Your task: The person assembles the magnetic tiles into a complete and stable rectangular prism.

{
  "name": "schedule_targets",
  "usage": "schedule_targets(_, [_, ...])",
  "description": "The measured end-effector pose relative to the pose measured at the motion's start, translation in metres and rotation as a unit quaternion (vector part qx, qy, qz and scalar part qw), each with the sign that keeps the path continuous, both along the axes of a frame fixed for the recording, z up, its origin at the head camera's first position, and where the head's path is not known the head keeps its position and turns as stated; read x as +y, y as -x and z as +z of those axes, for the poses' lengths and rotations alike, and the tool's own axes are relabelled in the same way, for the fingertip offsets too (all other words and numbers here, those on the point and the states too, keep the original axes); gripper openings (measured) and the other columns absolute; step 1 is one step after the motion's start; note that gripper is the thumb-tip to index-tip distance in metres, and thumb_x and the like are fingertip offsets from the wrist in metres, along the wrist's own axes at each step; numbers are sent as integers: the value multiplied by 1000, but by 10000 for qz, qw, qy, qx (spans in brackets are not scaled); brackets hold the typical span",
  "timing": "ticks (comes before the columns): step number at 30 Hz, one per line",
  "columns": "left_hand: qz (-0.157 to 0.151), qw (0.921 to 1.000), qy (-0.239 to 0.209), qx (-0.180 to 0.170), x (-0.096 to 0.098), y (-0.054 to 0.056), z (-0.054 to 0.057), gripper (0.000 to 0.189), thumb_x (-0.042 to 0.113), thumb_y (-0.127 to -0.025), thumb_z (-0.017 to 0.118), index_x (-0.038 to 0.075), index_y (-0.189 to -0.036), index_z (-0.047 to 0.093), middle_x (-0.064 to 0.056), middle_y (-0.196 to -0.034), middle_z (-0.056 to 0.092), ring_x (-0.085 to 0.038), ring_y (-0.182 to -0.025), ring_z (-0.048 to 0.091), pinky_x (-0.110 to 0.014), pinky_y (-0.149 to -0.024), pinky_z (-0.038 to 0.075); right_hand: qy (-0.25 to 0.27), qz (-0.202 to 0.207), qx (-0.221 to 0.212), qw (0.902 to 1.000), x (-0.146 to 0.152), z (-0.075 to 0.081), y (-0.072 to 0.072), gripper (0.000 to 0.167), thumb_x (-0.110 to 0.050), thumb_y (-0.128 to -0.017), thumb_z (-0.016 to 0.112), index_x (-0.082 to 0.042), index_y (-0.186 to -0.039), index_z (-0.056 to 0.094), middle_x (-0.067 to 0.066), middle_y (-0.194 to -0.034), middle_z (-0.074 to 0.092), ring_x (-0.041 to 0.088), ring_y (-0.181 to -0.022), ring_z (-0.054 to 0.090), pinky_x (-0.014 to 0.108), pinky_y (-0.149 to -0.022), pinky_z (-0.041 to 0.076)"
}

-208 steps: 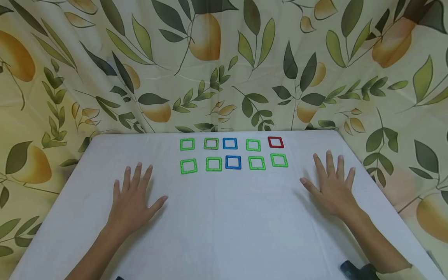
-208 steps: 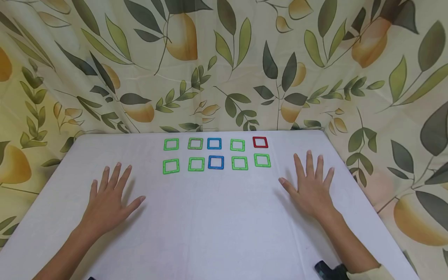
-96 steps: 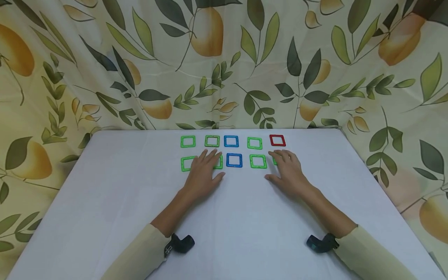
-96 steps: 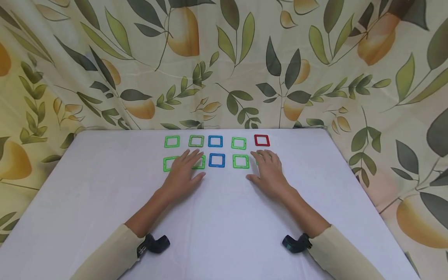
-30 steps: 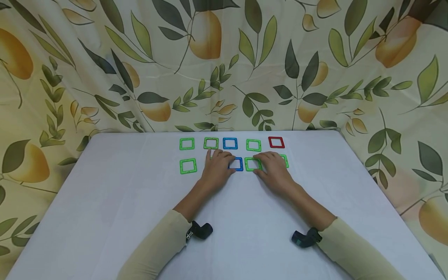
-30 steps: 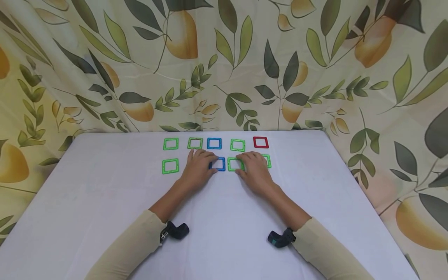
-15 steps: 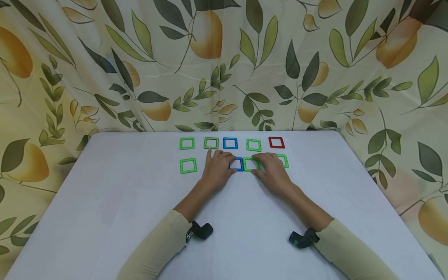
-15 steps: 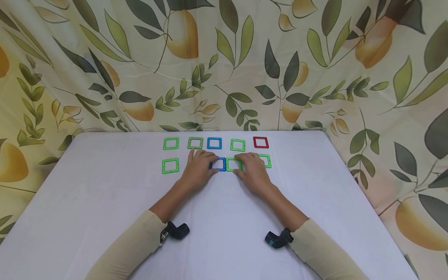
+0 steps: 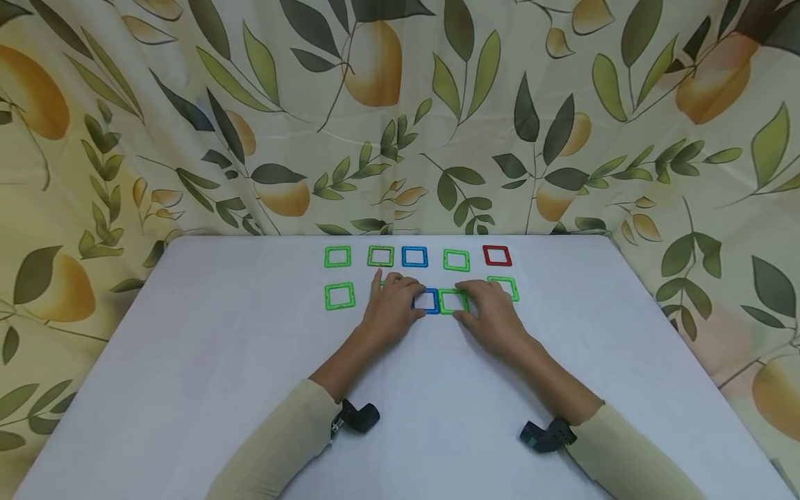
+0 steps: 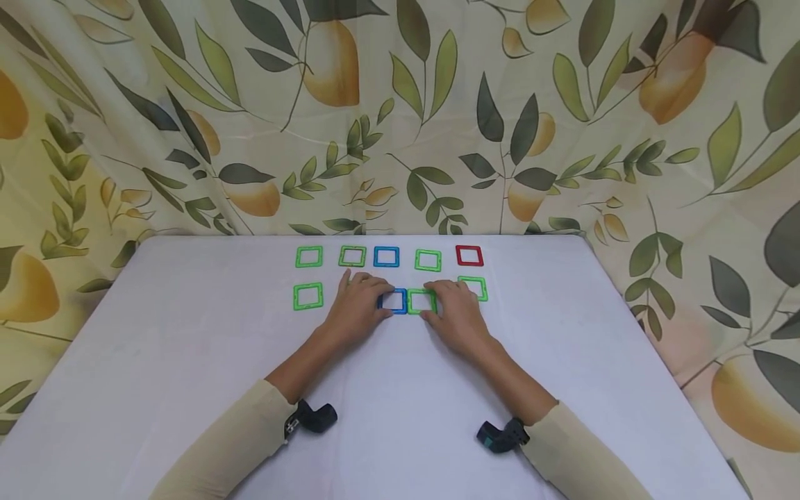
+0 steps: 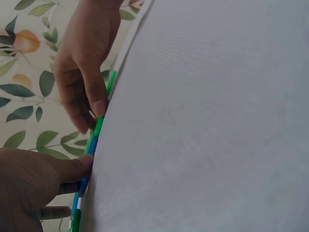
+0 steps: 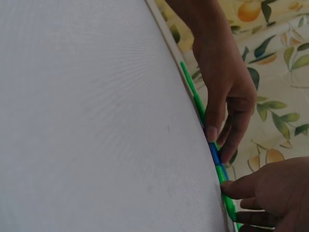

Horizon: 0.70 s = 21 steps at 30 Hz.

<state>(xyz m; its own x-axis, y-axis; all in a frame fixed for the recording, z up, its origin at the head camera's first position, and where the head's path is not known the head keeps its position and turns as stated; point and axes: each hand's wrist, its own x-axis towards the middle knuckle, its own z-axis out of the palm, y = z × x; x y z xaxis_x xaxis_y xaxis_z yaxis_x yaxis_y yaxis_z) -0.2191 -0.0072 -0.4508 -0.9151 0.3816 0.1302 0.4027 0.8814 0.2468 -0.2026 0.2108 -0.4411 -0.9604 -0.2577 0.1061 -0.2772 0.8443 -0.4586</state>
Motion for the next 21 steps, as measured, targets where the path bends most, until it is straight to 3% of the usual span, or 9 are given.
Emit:
schedule_targets(10, [-129, 9998, -132, 0, -3, -11, 3, 49, 38, -94, 81, 18, -138, 71, 2, -140, 66, -26, -135, 51, -60, -123, 19, 18, 97, -173, 9998, 2, 3, -6, 54, -18, -92, 81, 0, -140, 63, 21, -143, 56, 42, -134, 46, 58, -109, 42])
schedule_targets(16, [-113, 9998, -160, -34, -7, -16, 1, 49, 37, -95, 81, 19, -138, 70, 3, -140, 67, -25, -135, 51, -60, -123, 20, -161, 413, -61, 9990, 3, -3, -5, 56, -24, -91, 82, -2, -140, 65, 19, -139, 55, 39, -129, 47, 56, -104, 46])
schedule_targets(21, [-175, 9997, -172, -30, -8, -17, 0, 50, 38, -95, 80, 18, -140, 69, 2, -141, 66, -25, -134, 51, -59, -123, 18, -174, 436, 42, 9989, 2, -5, -5, 53, -25, -90, 82, -4, -137, 67, 17, -136, 55, 38, -126, 47, 56, -103, 47])
